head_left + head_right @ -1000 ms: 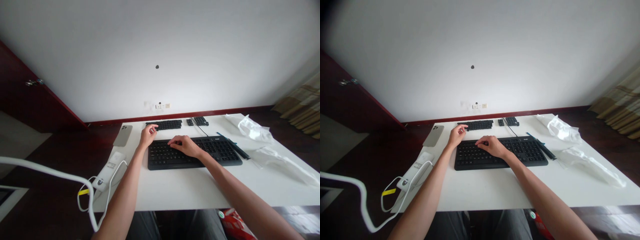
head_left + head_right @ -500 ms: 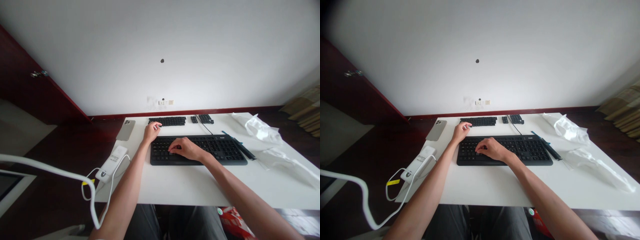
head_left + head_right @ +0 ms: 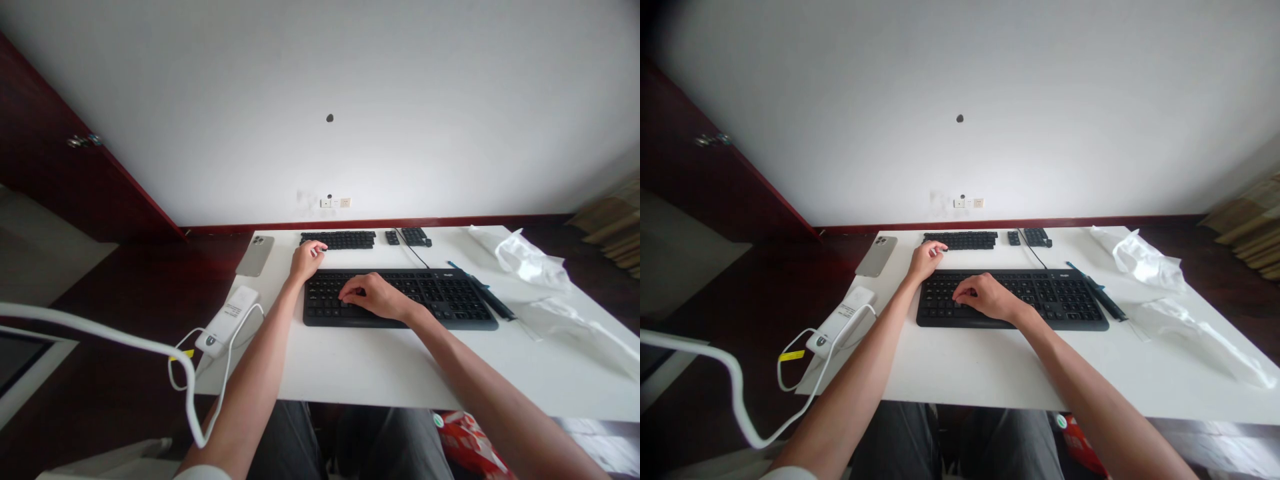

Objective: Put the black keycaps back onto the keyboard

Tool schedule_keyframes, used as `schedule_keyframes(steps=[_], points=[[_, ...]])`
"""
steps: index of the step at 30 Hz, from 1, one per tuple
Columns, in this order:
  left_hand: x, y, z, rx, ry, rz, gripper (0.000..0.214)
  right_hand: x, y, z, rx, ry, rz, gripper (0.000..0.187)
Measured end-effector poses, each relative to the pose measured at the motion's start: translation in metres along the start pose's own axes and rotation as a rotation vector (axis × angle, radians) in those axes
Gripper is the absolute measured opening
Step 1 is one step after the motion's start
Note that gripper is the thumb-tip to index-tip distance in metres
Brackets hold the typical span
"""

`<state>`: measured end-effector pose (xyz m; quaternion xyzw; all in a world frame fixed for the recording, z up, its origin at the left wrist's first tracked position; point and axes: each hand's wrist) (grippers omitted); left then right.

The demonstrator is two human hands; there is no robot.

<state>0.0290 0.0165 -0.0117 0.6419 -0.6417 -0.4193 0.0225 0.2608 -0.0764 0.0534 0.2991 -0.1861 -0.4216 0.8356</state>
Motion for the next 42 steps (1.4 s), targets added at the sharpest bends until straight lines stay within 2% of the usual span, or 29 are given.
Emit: schedule_keyframes(steps=[12,20,26,29,33,42], points=[[-0.001,0.0,-0.001,-0.04,0.021,0.023,0.029,0.0,-0.004,0.006,0.072,0.046,0.008,0.02],[-0.001,0.0,-0.002,-0.057,0.027,0.026,0.027,-0.006,-0.008,0.005,0.026,-0.123,0.029,0.005],[-0.002,0.001,-0.003,-0.084,0.038,0.039,0.027,-0.03,0.002,0.012,0.187,-0.291,0.177,0.002],[-0.001,0.001,-0.003,-0.082,0.023,0.034,0.027,-0.048,0.009,0.018,0.364,-0.386,0.222,0.014],[-0.001,0.002,-0.004,-0.074,0.013,0.033,0.027,-0.06,0.012,0.028,0.53,-0.426,0.264,0.022],[0.0,0.002,-0.004,-0.073,0.023,0.037,0.027,-0.05,0.003,0.038,0.629,-0.481,0.218,0.02]])
Point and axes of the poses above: each hand's wrist, its own x-axis away from the middle knuckle, its own y-axis out of the back of the hand, z = x × y, and after that the axes turned 11 degrees about -y, right-handed
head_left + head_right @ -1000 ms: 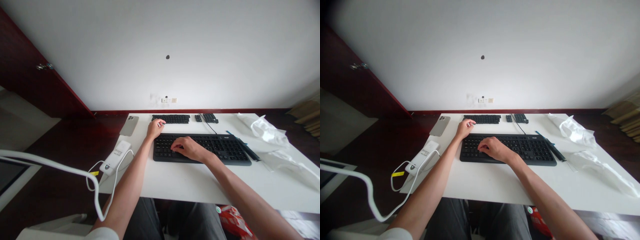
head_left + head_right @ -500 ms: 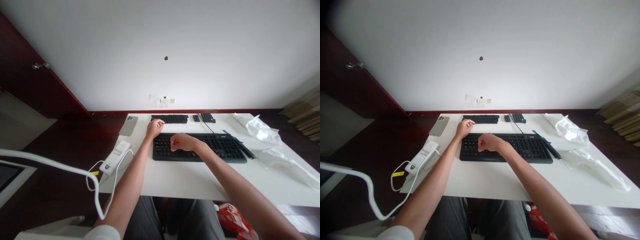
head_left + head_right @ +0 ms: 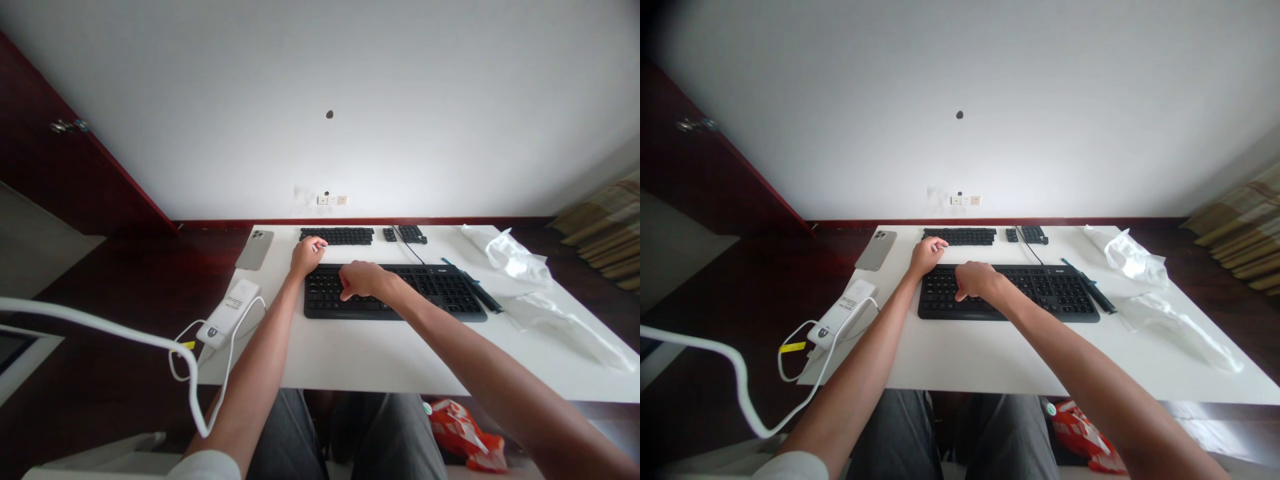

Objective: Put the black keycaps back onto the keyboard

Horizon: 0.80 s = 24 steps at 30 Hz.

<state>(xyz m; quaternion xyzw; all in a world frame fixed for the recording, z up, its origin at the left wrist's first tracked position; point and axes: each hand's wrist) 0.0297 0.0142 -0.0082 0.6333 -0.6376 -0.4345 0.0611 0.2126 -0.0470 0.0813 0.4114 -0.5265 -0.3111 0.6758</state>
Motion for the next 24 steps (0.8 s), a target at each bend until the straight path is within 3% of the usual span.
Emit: schedule_keyframes(steps=[6,14,20,24], points=[[0.0,-0.001,0.001,0.005,0.001,-0.002,0.026,-0.005,-0.006,-0.009,-0.071,0.011,0.012,0.021],[-0.001,-0.002,0.002,-0.004,0.004,0.0,0.026,-0.003,-0.012,-0.031,-0.232,0.164,-0.016,0.03],[0.0,-0.002,0.002,-0.014,0.007,0.0,0.026,-0.003,-0.03,-0.053,-0.537,0.337,-0.173,0.037],[0.0,-0.001,0.001,-0.012,0.011,0.014,0.028,-0.007,-0.035,-0.062,-0.674,0.425,-0.145,0.041]])
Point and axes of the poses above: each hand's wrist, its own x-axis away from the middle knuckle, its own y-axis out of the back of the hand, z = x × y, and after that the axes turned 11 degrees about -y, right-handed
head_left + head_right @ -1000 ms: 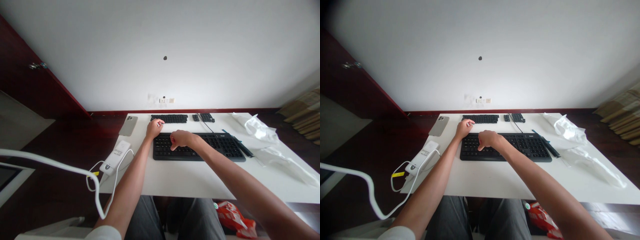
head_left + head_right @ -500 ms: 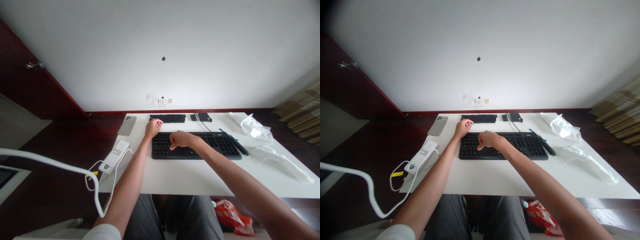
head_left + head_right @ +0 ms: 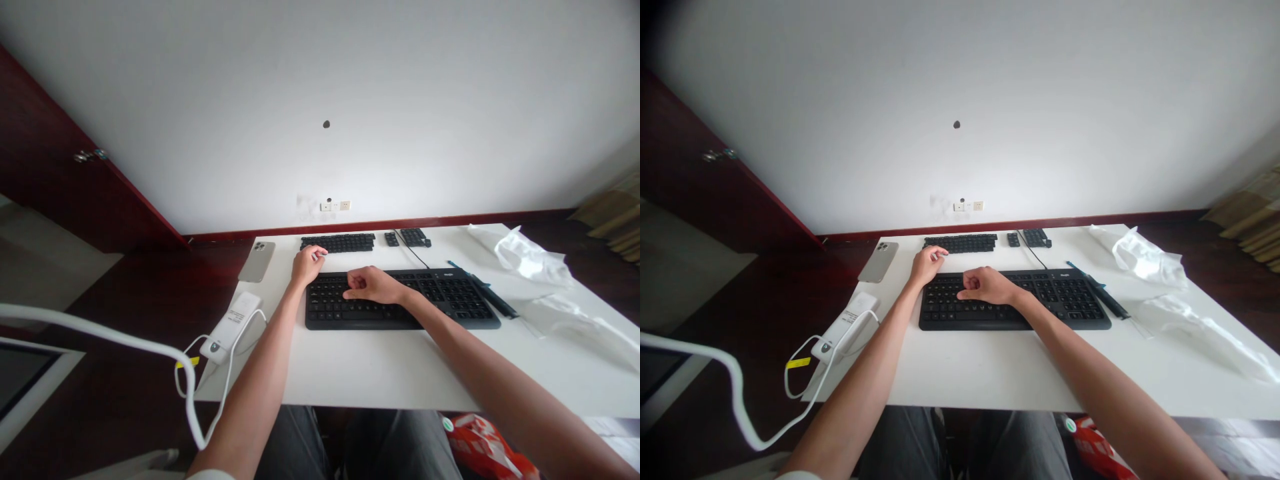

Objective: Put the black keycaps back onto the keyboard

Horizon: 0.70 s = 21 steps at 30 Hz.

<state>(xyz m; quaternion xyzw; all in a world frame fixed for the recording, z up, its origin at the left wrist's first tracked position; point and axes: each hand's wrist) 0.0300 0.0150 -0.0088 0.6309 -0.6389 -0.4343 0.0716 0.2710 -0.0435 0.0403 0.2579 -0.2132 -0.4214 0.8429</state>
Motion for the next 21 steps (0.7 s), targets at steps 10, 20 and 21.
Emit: schedule_keyframes(steps=[10,20,21], points=[[0.0,0.0,0.0,0.005,-0.028,0.0,0.029,0.023,-0.025,0.048,-0.566,0.241,-0.041,0.045],[0.001,0.001,-0.005,0.019,-0.012,0.004,0.027,0.01,-0.053,0.034,-0.843,0.208,0.39,0.068],[0.0,0.001,-0.005,0.021,-0.008,0.008,0.027,0.01,-0.053,0.034,-0.842,0.204,0.392,0.068]])
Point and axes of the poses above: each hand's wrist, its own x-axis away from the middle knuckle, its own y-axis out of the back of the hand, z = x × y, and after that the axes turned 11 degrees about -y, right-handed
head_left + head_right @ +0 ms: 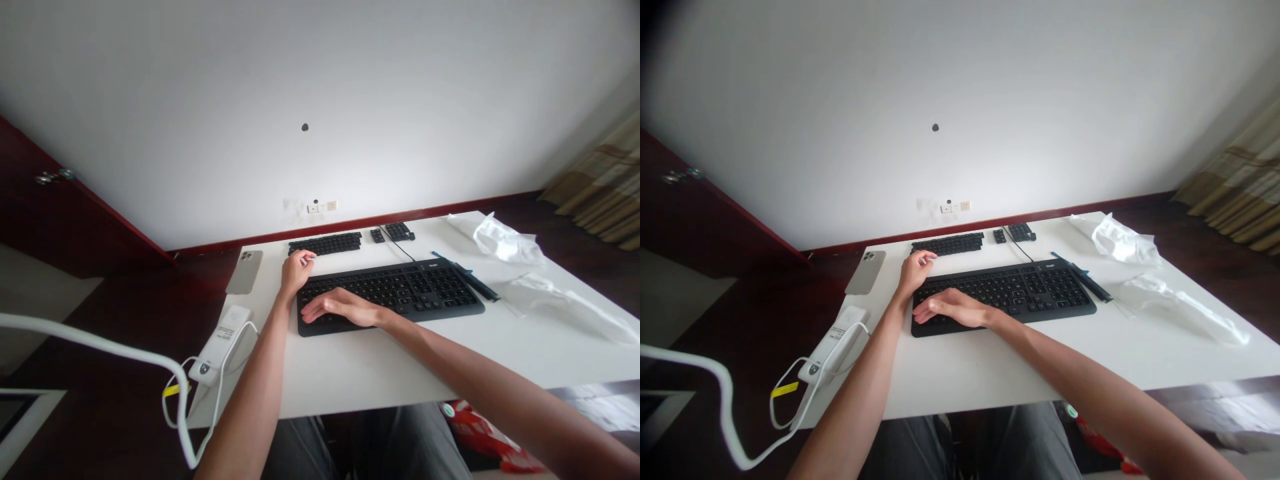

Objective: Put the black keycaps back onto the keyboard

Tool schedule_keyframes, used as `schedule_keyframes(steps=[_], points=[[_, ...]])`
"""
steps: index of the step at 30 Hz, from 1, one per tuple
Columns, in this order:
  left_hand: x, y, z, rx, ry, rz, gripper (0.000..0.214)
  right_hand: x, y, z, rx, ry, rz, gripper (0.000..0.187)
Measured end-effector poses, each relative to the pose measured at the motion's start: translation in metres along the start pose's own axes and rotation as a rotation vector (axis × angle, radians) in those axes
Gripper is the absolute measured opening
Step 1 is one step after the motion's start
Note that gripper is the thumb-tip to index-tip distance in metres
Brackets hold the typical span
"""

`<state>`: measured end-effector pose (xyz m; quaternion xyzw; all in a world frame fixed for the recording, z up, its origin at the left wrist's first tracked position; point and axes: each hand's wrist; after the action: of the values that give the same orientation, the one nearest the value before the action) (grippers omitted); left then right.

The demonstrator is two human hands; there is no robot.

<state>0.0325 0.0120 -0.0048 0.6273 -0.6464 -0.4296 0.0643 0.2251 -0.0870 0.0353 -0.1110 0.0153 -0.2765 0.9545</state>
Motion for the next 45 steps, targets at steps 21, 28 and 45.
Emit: schedule_keyframes(steps=[21,28,45], points=[[-0.003,0.004,-0.01,-0.169,0.027,0.068,0.026,0.028,0.108,0.014,0.663,0.043,-1.004,0.053],[-0.002,0.006,-0.009,-0.196,0.001,0.065,0.014,0.027,0.106,0.013,0.699,-0.003,-0.987,0.05],[0.001,0.006,-0.031,-0.151,-0.095,0.036,0.016,0.024,0.098,0.011,0.917,-0.045,-0.986,0.04]])
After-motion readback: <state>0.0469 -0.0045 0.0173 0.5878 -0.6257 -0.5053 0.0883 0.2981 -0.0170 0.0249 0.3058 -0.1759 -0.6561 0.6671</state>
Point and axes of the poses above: each hand's wrist, its own x-axis away from the middle knuckle, its own y-axis out of the back of the hand, z = x × y, and after that the axes turned 11 degrees about -y, right-handed
